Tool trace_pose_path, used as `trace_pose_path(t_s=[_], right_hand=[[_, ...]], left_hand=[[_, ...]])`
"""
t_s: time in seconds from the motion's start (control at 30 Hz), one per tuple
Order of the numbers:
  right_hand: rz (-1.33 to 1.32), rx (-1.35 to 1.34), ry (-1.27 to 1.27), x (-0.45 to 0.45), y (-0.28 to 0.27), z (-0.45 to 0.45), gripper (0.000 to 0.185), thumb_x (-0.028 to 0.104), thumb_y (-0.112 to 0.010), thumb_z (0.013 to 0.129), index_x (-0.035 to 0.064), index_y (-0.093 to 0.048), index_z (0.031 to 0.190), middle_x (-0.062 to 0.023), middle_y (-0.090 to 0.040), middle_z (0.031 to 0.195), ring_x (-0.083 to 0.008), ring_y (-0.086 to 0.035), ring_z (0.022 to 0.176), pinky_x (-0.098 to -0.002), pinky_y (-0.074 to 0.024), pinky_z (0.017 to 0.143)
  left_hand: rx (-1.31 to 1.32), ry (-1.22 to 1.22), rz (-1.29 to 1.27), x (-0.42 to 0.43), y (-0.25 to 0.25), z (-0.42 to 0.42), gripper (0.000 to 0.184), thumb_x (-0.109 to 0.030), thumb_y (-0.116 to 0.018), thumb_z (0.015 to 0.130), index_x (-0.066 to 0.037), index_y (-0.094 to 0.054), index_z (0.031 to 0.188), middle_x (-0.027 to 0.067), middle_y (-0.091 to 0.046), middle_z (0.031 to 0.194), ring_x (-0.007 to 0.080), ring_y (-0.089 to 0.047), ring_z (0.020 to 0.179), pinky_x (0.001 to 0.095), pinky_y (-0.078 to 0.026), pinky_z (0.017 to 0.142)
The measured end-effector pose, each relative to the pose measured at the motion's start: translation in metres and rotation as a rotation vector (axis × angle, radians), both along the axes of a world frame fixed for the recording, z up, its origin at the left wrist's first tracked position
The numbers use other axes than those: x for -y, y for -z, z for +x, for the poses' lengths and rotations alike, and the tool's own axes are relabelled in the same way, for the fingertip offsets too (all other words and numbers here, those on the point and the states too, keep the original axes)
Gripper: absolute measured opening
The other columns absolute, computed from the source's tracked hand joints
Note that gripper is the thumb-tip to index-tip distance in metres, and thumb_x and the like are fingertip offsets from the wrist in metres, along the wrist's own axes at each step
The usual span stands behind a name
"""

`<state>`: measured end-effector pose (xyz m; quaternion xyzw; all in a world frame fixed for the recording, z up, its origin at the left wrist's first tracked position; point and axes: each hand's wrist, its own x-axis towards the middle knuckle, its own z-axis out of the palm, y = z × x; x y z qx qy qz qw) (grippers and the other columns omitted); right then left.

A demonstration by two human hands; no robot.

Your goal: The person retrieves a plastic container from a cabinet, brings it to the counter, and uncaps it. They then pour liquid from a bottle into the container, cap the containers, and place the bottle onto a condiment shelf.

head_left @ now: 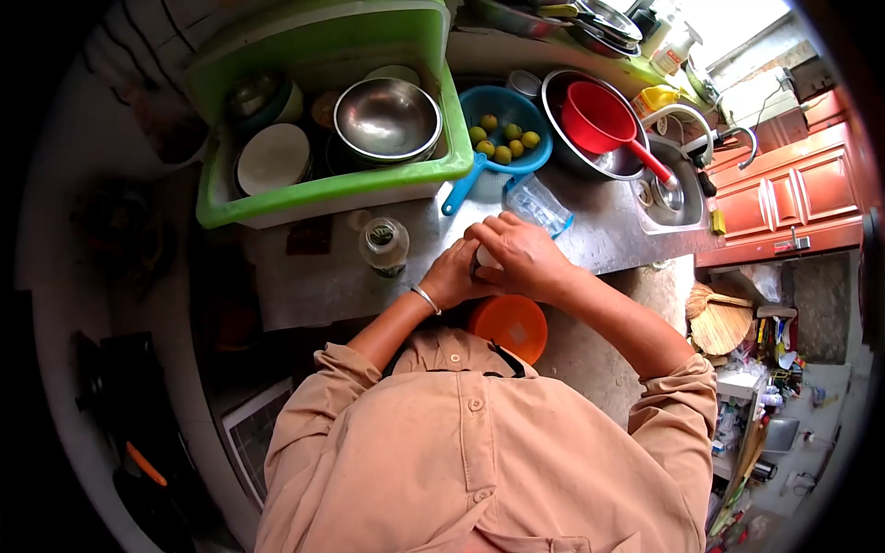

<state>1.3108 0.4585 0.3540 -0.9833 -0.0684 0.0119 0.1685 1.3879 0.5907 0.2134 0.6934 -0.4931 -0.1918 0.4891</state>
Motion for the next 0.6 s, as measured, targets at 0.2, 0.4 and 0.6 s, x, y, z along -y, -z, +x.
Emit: trace_pose_path(t_s=[0.2, 0.4, 0.6], right_hand=[[0.360, 0.017, -0.181, 0.005, -0.003, 0.001, 0.043, 0.014, -0.075, 0.070, 0.0089, -0.057, 0.109, -0.0085, -0.063, 0.095, -0.0323, -0.057, 0.094, -0.0411, -0.0477, 0.085], [0.054, -0.104, -0.106, 0.008, 0.001, 0.003, 0.045, 0.014, -0.076, 0.071, 0.0093, -0.057, 0.112, -0.0103, -0.063, 0.101, -0.0325, -0.057, 0.099, -0.0407, -0.0472, 0.086], [0.255, 0.158, -0.163, 0.012, -0.003, -0.001, 0.039, 0.020, -0.077, 0.071, 0.0097, -0.059, 0.104, -0.0097, -0.059, 0.097, -0.0305, -0.057, 0.094, -0.0401, -0.0495, 0.080]], left_hand=[[-0.011, -0.018, 0.010, -0.002, 0.002, -0.004, 0.080, -0.034, -0.089, 0.064, -0.006, -0.048, 0.127, 0.0189, -0.058, 0.120, 0.0378, -0.060, 0.109, 0.0441, -0.050, 0.092], [-0.014, 0.016, 0.000, -0.001, -0.003, 0.000, 0.076, -0.033, -0.089, 0.065, -0.009, -0.049, 0.126, 0.0174, -0.058, 0.121, 0.0365, -0.058, 0.113, 0.0427, -0.049, 0.094], [-0.093, 0.027, 0.023, -0.001, -0.014, -0.001, 0.072, -0.030, -0.088, 0.065, -0.010, -0.052, 0.124, 0.0156, -0.057, 0.123, 0.0352, -0.057, 0.115, 0.0419, -0.049, 0.095]])
